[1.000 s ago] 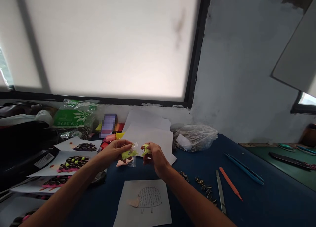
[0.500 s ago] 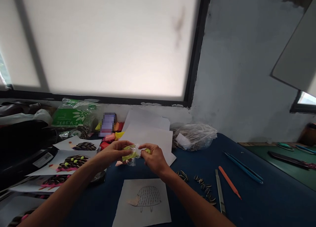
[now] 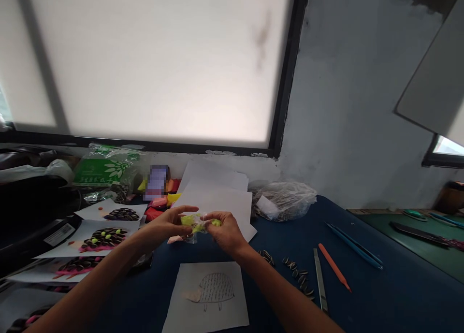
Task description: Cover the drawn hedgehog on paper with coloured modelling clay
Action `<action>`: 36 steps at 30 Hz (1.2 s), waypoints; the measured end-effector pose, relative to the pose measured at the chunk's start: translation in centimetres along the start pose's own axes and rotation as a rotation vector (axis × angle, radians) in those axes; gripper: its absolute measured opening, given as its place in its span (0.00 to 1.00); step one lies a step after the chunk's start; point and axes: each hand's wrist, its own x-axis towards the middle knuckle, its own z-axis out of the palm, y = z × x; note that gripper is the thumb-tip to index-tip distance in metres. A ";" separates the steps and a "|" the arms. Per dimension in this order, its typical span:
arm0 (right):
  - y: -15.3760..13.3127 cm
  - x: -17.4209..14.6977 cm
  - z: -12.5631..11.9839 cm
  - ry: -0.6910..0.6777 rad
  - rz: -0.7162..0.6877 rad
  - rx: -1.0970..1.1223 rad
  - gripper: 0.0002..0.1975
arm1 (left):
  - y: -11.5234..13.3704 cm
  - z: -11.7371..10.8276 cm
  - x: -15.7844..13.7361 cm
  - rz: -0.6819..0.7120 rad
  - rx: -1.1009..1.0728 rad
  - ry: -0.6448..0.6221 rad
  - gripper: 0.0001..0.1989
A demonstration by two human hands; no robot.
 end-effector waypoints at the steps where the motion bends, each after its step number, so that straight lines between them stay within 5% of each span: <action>1: 0.0 0.0 0.0 -0.008 0.003 -0.001 0.07 | -0.1 0.0 0.0 -0.004 -0.002 -0.007 0.37; 12: 0.6 0.5 -0.3 -0.033 -0.008 0.017 0.02 | 0.2 0.4 0.1 0.001 -0.022 0.023 0.19; 27: 1.2 0.4 -0.5 -0.173 -0.040 0.027 0.09 | 0.5 0.7 -0.1 -0.023 -0.059 0.103 0.19; 36: 0.8 0.0 0.3 -0.202 -0.107 0.023 0.05 | 0.3 1.5 0.3 -0.055 -0.084 0.150 0.17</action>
